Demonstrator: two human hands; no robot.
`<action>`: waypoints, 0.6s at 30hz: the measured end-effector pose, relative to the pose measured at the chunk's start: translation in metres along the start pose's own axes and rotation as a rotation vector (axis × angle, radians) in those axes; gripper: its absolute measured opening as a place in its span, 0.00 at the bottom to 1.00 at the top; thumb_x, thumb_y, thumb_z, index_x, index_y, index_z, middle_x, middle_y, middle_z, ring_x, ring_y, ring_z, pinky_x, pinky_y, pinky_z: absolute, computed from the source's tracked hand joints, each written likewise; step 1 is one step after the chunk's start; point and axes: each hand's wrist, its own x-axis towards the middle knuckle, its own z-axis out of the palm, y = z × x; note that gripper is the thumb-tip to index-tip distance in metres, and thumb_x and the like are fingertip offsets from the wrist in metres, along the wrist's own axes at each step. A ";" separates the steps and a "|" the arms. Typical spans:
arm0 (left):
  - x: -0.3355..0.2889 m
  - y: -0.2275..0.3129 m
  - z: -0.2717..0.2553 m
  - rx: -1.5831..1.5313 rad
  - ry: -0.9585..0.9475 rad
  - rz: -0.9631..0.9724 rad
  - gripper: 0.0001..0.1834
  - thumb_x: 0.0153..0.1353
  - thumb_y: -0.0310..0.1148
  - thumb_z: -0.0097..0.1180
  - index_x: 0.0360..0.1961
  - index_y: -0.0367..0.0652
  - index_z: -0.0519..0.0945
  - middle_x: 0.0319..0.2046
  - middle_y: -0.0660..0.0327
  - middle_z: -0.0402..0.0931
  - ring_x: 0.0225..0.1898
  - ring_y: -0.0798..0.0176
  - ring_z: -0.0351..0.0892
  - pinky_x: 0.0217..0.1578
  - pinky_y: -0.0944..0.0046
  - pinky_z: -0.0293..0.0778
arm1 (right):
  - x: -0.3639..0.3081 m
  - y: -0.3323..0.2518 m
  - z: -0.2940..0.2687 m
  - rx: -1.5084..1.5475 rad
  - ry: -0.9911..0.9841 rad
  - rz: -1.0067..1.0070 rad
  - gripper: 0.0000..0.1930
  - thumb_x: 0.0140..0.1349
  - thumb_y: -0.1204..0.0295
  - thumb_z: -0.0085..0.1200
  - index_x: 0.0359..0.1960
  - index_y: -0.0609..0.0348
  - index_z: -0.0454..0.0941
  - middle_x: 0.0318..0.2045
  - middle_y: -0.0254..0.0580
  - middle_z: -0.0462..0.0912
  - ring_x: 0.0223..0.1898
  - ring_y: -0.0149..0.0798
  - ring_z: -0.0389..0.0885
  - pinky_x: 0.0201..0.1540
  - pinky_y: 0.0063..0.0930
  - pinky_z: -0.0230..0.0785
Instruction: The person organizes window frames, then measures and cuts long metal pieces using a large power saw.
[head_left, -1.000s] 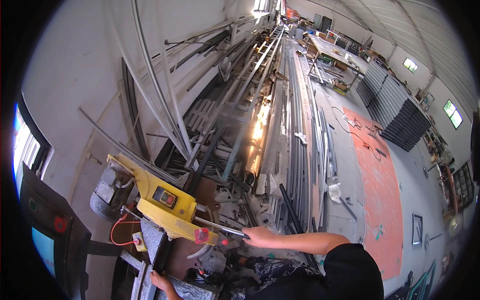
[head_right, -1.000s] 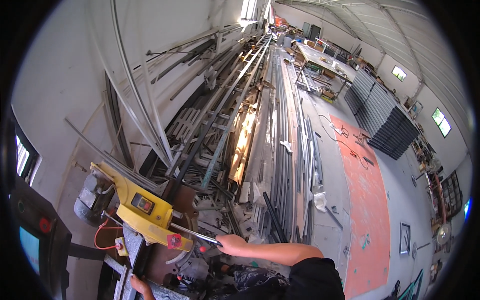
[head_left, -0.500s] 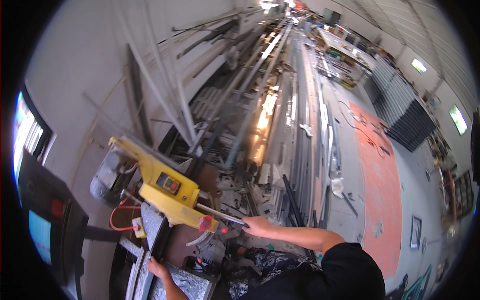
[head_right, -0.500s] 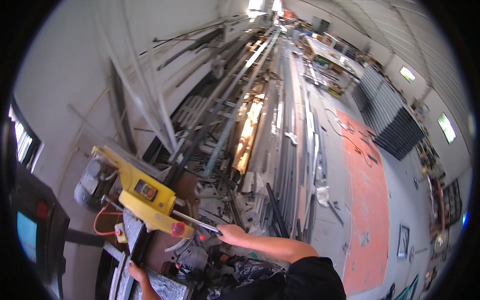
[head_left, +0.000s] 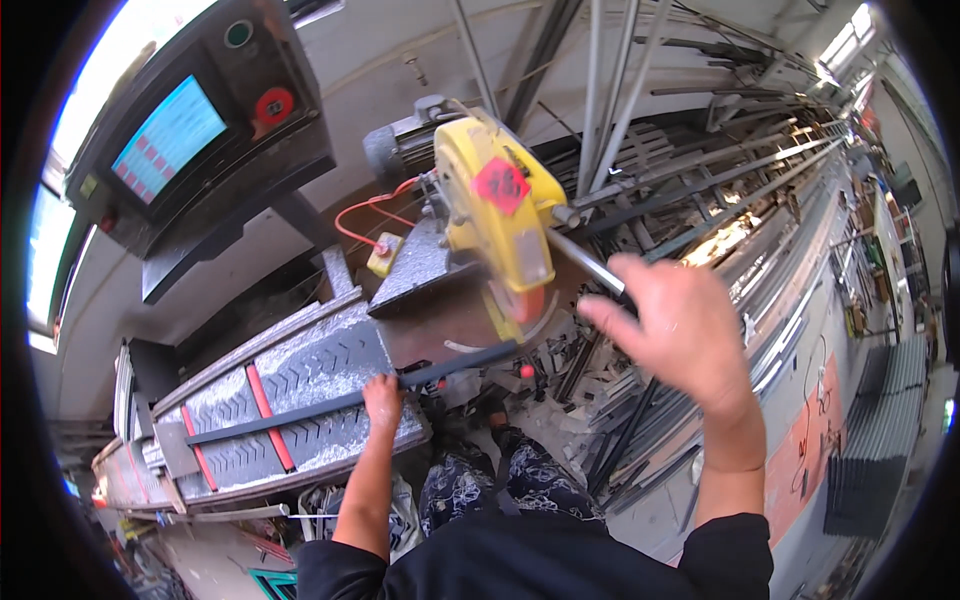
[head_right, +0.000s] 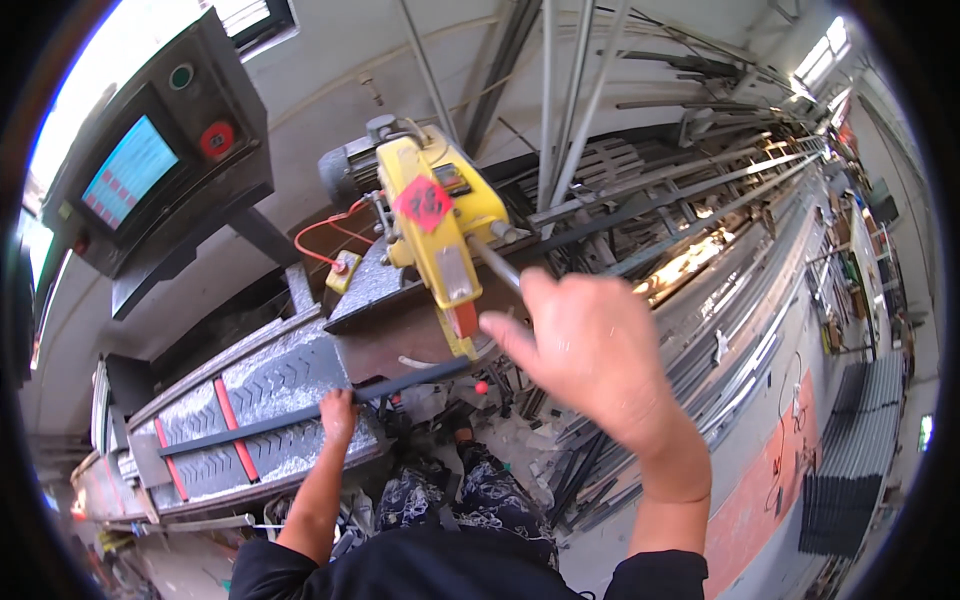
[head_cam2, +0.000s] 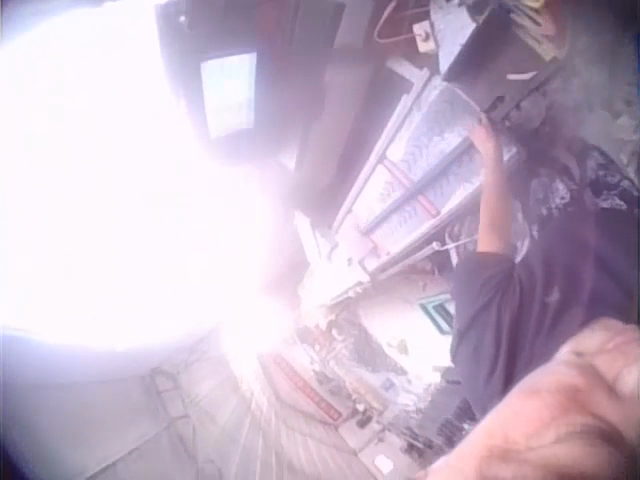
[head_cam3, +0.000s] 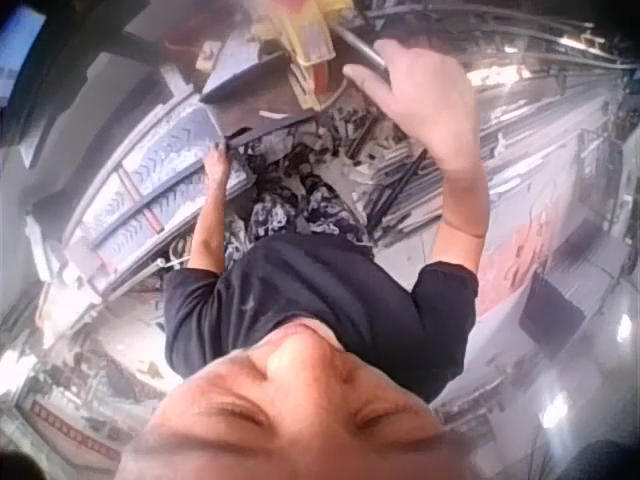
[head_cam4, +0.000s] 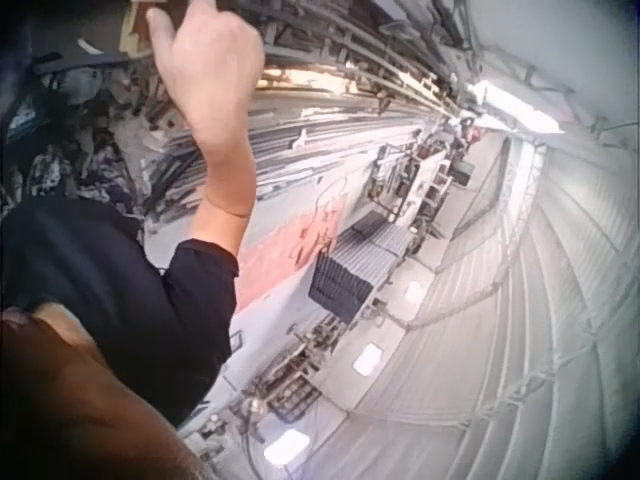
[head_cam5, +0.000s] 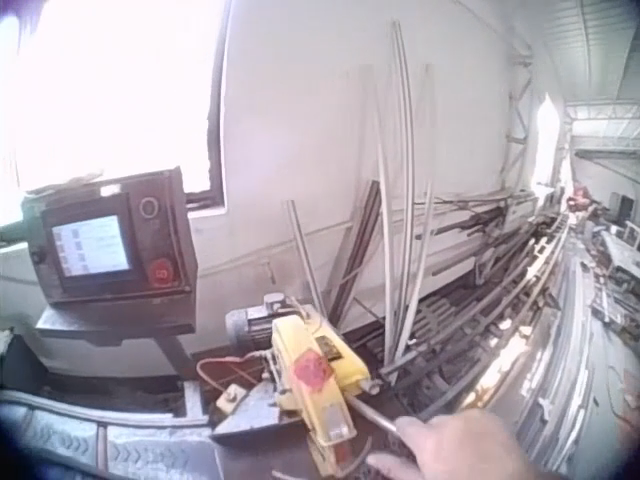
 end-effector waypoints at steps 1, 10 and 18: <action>-0.026 0.001 0.005 0.067 0.004 0.005 0.16 0.42 0.36 0.64 0.33 0.47 0.76 0.32 0.59 0.72 0.39 0.54 0.72 0.38 0.53 0.66 | 0.016 -0.005 -0.009 -0.030 0.035 -0.070 0.22 0.56 0.50 0.53 0.28 0.60 0.75 0.15 0.51 0.73 0.23 0.55 0.76 0.25 0.42 0.67; -0.077 0.032 -0.015 -0.106 -0.025 -0.051 0.18 0.42 0.36 0.63 0.36 0.45 0.77 0.34 0.58 0.72 0.41 0.53 0.71 0.41 0.55 0.65 | 0.058 -0.010 -0.054 0.115 0.186 -0.171 0.18 0.56 0.58 0.54 0.32 0.64 0.79 0.17 0.48 0.76 0.21 0.44 0.78 0.25 0.34 0.66; -0.080 0.031 -0.024 -0.263 -0.072 -0.075 0.17 0.49 0.40 0.61 0.37 0.41 0.77 0.33 0.54 0.72 0.40 0.49 0.71 0.39 0.53 0.67 | 0.103 0.128 0.107 1.118 0.672 0.141 0.07 0.63 0.68 0.51 0.33 0.58 0.74 0.19 0.30 0.74 0.16 0.21 0.69 0.19 0.13 0.61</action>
